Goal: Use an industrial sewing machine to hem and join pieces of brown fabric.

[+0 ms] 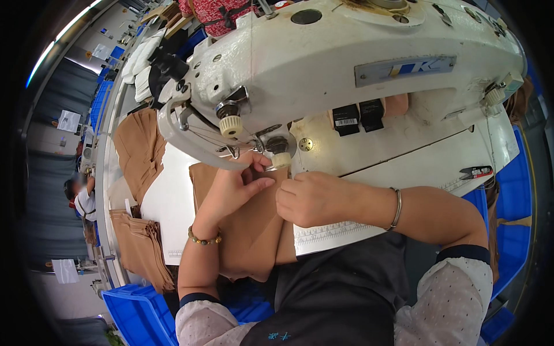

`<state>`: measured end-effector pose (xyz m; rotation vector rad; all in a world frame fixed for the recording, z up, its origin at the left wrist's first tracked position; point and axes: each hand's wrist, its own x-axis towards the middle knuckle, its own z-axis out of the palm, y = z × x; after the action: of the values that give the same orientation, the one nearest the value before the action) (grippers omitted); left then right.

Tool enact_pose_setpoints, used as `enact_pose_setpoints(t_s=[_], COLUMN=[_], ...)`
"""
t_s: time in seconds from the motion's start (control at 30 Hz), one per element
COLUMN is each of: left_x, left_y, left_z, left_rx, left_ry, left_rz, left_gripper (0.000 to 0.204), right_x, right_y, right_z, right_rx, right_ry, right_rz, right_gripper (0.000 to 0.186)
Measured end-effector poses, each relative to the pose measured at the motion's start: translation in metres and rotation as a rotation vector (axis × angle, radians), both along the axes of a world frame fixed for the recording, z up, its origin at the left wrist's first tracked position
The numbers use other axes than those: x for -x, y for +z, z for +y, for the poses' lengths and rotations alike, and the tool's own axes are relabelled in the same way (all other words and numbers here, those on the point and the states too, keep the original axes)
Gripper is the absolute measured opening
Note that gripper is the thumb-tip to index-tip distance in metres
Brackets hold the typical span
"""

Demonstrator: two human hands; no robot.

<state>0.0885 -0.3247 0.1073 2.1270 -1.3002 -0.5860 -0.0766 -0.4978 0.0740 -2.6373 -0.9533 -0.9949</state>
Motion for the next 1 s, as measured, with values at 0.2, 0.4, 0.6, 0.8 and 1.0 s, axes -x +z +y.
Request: enact_pose_setpoints(t_s=[0.2, 0.4, 0.6, 0.8, 1.0], left_x=[0.011, 0.01, 0.014, 0.017, 0.021], left_y=[0.011, 0.003, 0.013, -0.004, 0.003], left_z=[-0.005, -0.001, -0.005, -0.007, -0.012], left_rx=[0.01, 0.181, 0.158, 0.197, 0.113], left_ry=[0.013, -0.003, -0.054, 0.003, 0.056], left_rz=[-0.045, -0.059, -0.15, -0.174, -0.192], left_gripper=[0.032, 0.023, 0.018, 0.02, 0.022], right_x=[0.002, 0.006, 0.002, 0.01, 0.011], right_y=[0.001, 0.014, 0.008, 0.007, -0.001], right_z=[0.003, 0.005, 0.006, 0.005, 0.007], right_rx=[0.054, 0.084, -0.058, 0.134, 0.104], right_ry=[-0.07, -0.105, -0.091, -0.066, -0.068], right_rz=[-0.004, -0.11, -0.241, 0.04, 0.047], right_gripper=[0.011, 0.018, 0.022, 0.023, 0.024])
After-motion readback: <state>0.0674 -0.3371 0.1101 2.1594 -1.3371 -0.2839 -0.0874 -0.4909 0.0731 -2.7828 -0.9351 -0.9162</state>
